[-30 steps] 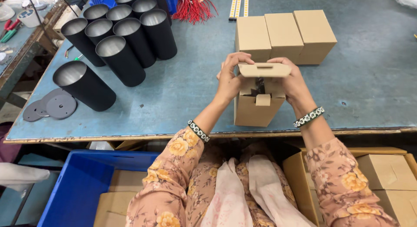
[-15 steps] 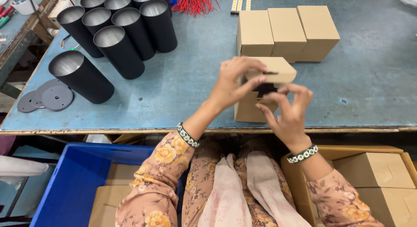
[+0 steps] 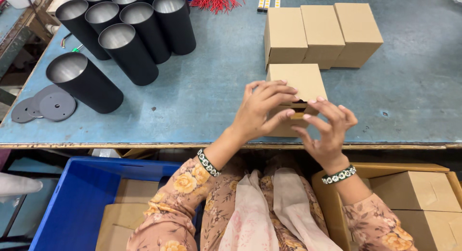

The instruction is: The person repeatedly opens small cardboard boxes, places a black cylindrical object wrapped in plastic inside each box, closes the flaps, and stacks the finished boxes on the table.

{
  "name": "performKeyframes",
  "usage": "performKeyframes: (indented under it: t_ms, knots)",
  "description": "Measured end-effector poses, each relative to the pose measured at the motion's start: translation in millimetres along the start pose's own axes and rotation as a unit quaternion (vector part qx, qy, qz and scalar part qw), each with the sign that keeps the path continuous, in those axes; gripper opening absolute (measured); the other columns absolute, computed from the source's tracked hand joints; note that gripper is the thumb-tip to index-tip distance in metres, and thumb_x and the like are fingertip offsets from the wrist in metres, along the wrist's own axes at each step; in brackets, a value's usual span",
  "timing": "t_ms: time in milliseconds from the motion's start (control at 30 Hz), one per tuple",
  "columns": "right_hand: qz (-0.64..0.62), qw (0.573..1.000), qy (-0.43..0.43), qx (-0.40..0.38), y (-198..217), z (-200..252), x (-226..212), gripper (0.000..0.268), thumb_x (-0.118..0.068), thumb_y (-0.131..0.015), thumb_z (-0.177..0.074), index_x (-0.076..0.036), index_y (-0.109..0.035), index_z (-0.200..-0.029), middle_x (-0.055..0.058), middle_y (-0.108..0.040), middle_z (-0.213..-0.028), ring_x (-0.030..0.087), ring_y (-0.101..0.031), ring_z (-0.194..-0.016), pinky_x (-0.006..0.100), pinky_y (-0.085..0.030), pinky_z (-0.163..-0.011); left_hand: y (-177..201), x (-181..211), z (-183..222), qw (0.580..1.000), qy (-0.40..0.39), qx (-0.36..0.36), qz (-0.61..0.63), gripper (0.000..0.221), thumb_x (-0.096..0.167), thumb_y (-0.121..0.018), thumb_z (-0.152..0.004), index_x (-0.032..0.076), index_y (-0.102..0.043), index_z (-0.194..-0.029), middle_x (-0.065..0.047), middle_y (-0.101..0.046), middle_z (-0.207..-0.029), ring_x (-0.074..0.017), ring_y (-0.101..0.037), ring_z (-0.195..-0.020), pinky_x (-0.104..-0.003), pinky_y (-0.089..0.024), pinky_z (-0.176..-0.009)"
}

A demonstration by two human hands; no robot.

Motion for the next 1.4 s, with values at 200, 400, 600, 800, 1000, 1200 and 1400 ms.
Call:
performKeyframes:
  t_ms: [200,400,600,800,1000,1200,1400]
  knots:
    - [0.026,0.999,-0.014,-0.029,-7.2,-2.0,12.2,0.034,-0.030,-0.080,-0.097,-0.015,-0.069,-0.125,0.005,-0.067,-0.133,0.021,-0.064,-0.122,0.047,-0.025,-0.118,-7.4,0.3,15.0,0.999,0.039,0.007,-0.009,0.026,0.030,-0.056,-0.107,0.020,-0.069,-0.127,0.004,-0.064,-0.141,-0.0177,-0.050,-0.146,-0.045,-0.030,-0.121]
    - [0.041,0.999,-0.020,-0.028,-8.7,-6.5,10.5,0.027,-0.029,-0.081,-0.095,-0.017,-0.079,-0.120,-0.001,-0.069,-0.123,0.019,-0.065,-0.118,0.045,-0.027,-0.116,-12.0,-4.7,17.8,0.999,0.042,0.017,0.018,0.034,0.032,-0.043,-0.112,0.019,-0.068,-0.130,0.003,-0.063,-0.143,-0.0188,-0.050,-0.147,-0.043,-0.030,-0.121]
    - [0.023,0.999,-0.042,-0.018,-8.7,-10.6,15.4,0.016,-0.020,-0.084,-0.096,-0.022,-0.079,-0.110,-0.004,-0.070,-0.113,0.017,-0.063,-0.109,0.044,-0.030,-0.114,-17.1,-7.7,21.0,0.997,0.059,0.042,0.040,0.032,0.032,-0.043,-0.113,0.018,-0.068,-0.127,0.003,-0.065,-0.140,-0.0205,-0.051,-0.146,-0.042,-0.030,-0.121]
    - [0.002,0.995,-0.091,-0.034,-12.6,-27.1,22.4,0.018,-0.019,-0.085,-0.095,-0.017,-0.073,-0.108,-0.001,-0.062,-0.097,0.023,-0.058,-0.102,0.043,-0.033,-0.108,-17.0,-8.7,20.4,0.994,0.067,0.066,0.059,0.033,0.030,-0.044,-0.112,0.016,-0.070,-0.127,0.002,-0.066,-0.138,-0.0216,-0.051,-0.145,-0.041,-0.030,-0.120]
    - [-0.085,0.974,0.011,-0.211,-13.7,-93.1,20.7,0.060,-0.037,-0.084,-0.076,-0.012,-0.063,-0.126,0.017,-0.058,-0.131,0.035,-0.051,-0.125,0.049,-0.029,-0.109,-15.8,-4.2,18.1,0.994,0.065,0.063,0.060,0.030,0.023,-0.046,-0.110,0.013,-0.071,-0.122,-0.001,-0.068,-0.134,-0.0238,-0.052,-0.143,-0.043,-0.030,-0.120]
    - [-0.098,0.894,0.041,-0.436,-59.5,-106.6,23.9,0.106,-0.038,-0.088,-0.055,-0.019,-0.040,-0.148,0.028,-0.045,-0.138,0.044,-0.042,-0.131,0.056,-0.031,-0.107,-11.4,4.6,29.6,0.996,0.060,0.031,0.063,0.029,0.025,-0.048,-0.108,0.012,-0.070,-0.122,-0.003,-0.068,-0.137,-0.0279,-0.052,-0.146,-0.045,-0.021,-0.124]
    - [-0.059,0.925,-0.132,-0.350,7.8,-58.1,135.7,0.109,-0.038,-0.095,-0.048,-0.022,-0.048,-0.145,0.026,-0.038,-0.136,0.045,-0.041,-0.129,0.053,-0.043,-0.110,8.0,-49.3,78.3,0.973,0.188,0.133,0.017,0.043,0.037,-0.046,-0.108,0.010,-0.057,-0.140,-0.011,-0.057,-0.153,-0.0272,-0.051,-0.144,-0.043,-0.025,-0.123]
Point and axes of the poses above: each hand's wrist, its own z-axis away from the middle knuckle, its own y-axis out of the back of the hand, x = y × z, the point moved 8 cm from there along -z, towards the middle knuckle
